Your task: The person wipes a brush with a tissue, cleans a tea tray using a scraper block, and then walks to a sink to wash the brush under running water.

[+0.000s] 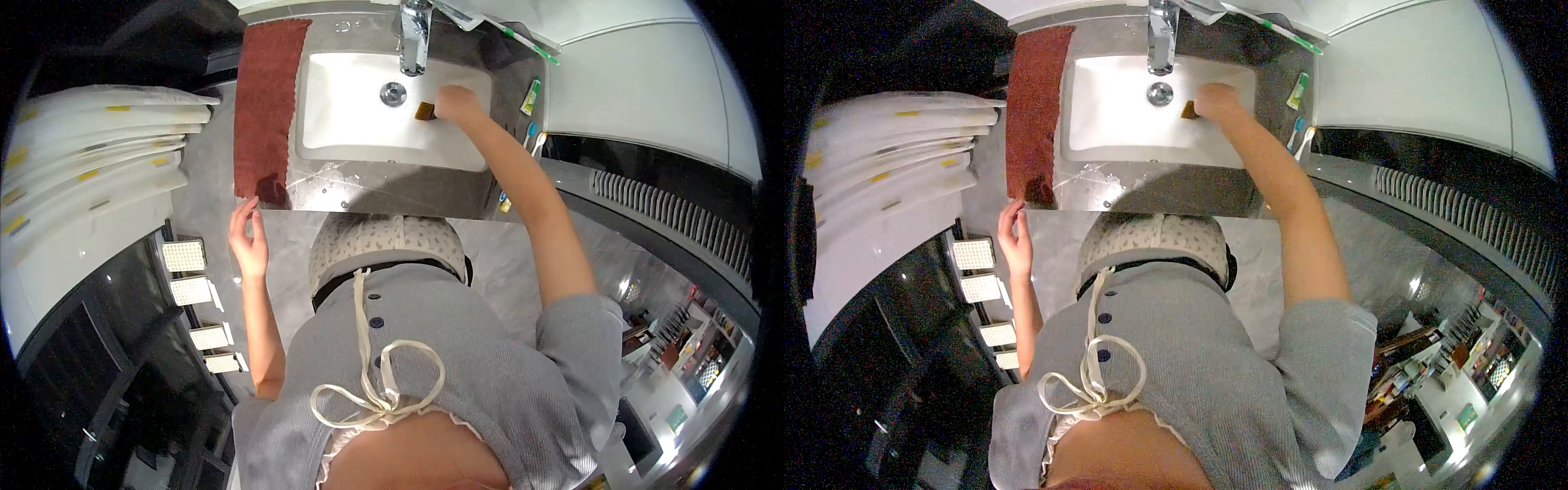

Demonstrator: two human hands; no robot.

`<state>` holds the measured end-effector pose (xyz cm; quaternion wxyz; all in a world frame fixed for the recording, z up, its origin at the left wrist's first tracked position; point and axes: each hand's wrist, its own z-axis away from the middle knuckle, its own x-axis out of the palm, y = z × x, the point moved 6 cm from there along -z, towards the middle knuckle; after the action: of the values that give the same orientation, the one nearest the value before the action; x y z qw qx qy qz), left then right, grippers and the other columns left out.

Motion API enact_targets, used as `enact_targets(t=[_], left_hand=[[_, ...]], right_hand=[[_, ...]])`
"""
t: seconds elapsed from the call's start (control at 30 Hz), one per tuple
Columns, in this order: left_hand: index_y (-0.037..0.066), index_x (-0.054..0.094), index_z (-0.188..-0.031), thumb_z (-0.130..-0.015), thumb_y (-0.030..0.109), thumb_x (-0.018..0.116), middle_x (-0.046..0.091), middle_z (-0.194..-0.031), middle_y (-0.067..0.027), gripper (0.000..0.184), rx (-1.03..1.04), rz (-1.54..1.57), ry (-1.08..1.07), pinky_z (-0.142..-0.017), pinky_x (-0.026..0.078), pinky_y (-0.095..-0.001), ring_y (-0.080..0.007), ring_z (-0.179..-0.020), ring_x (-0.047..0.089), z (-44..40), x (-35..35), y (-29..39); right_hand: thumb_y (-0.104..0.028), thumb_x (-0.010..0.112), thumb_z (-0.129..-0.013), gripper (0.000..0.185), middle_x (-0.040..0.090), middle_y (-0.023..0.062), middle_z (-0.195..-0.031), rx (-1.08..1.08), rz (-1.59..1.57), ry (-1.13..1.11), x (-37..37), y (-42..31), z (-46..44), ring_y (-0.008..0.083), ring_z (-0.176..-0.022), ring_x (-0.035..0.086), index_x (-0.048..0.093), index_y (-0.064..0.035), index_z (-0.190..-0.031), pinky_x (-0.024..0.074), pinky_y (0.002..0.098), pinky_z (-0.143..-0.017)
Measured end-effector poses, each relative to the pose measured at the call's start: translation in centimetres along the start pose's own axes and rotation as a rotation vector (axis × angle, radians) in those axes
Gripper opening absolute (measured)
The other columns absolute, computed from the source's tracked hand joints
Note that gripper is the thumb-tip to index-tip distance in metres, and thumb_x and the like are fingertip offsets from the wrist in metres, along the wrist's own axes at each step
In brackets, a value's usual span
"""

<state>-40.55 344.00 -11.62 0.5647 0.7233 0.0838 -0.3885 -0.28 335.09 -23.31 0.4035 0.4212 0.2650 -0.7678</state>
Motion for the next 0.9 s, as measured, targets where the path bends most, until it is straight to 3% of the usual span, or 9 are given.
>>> enact_targets(t=[0.17,0.27,0.37,0.47,0.57,0.67,0.77,0.9], left_hand=[[-0.001,0.055,-0.094,-0.081,0.006,0.047,0.055,-0.096,-0.0126,0.018,0.038,-0.008,-0.024,-0.084,0.036,-0.0313,-0.0241,-0.094,0.051,-0.4,0.5,0.8],[-0.001,0.055,-0.094,-0.081,0.006,0.047,0.055,-0.096,-0.0125,0.017,0.027,0.006,-0.02,-0.084,0.036,-0.0312,-0.0242,-0.093,0.051,-0.3,0.6,0.3],[-0.001,0.056,-0.093,-0.081,0.007,0.047,0.055,-0.096,-0.0127,0.017,-0.003,-0.003,-0.029,-0.084,0.037,-0.0313,-0.0245,-0.093,0.051,-0.3,0.6,0.5],[-0.001,0.055,-0.093,-0.081,0.007,0.047,0.055,-0.096,-0.0129,0.017,-0.01,0.009,-0.046,-0.084,0.037,-0.0316,-0.0247,-0.093,0.051,-0.3,0.5,0.9],[-0.002,0.055,-0.093,-0.082,0.008,0.047,0.055,-0.096,-0.0133,0.018,0.047,-0.037,-0.042,-0.083,0.037,-0.0314,-0.0246,-0.093,0.051,-0.3,0.5,1.3],[-0.002,0.055,-0.094,-0.082,0.008,0.047,0.055,-0.096,-0.0135,0.018,0.038,-0.022,-0.034,-0.083,0.037,-0.031,-0.0243,-0.093,0.051,0.0,0.3,1.0],[-0.002,0.055,-0.094,-0.082,0.008,0.047,0.055,-0.096,-0.0136,0.018,0.029,-0.021,-0.033,-0.082,0.038,-0.0306,-0.024,-0.092,0.051,0.3,0.2,0.7],[-0.002,0.055,-0.094,-0.081,0.006,0.046,0.055,-0.096,-0.0132,0.017,-0.004,0.02,-0.037,-0.081,0.038,-0.0302,-0.0235,-0.092,0.051,0.2,0.4,0.3]], right_hand=[[-0.011,0.052,-0.06,0.022,0.06,0.0157,-0.081,-0.12,0.053,0.235,-2.5,-0.8,-0.8,0.0306,-0.077,0.059,0.061,-0.0027,-0.078,0.0468,0.04,-0.065],[-0.013,0.052,-0.062,0.02,0.061,0.0142,-0.083,-0.077,0.06,-0.023,-3.0,-1.5,-0.4,0.0294,-0.079,0.058,0.062,-0.0049,-0.078,0.0467,0.0392,-0.066],[-0.016,0.05,-0.068,0.022,0.061,0.0148,-0.085,0.041,0.113,-0.015,0.7,-0.7,-1.6,0.0274,-0.077,0.059,0.063,-0.0045,-0.082,0.0483,0.0396,-0.06],[-0.015,0.052,-0.066,0.018,0.061,0.014,-0.081,0.061,0.111,0.068,0.8,-0.5,-2.4,0.0269,-0.076,0.06,0.063,-0.0065,-0.077,0.0473,0.0377,-0.063],[-0.016,0.052,-0.066,0.017,0.061,0.0134,-0.078,-0.14,0.169,0.122,0.8,-0.3,-4.3,0.0266,-0.073,0.06,0.063,-0.0063,-0.075,0.0474,0.0368,-0.061],[-0.02,0.053,-0.071,0.024,0.06,0.0117,-0.092,-0.054,0.124,-0.02,0.3,-1.9,-3.1,0.0254,-0.085,0.059,0.063,-0.0064,-0.088,0.0479,0.0376,-0.065],[-0.021,0.054,-0.071,0.023,0.06,0.0126,-0.093,0.022,0.096,-0.007,0.5,-1.9,-2.2,0.0254,-0.086,0.058,0.063,-0.006,-0.087,0.0471,0.0376,-0.068],[-0.014,0.049,-0.067,0.019,0.06,0.0148,-0.083,-0.096,0.063,0.07,-0.7,-1.8,-2.4,0.0278,-0.077,0.059,0.062,-0.0044,-0.079,0.0472,0.0377,-0.065]])
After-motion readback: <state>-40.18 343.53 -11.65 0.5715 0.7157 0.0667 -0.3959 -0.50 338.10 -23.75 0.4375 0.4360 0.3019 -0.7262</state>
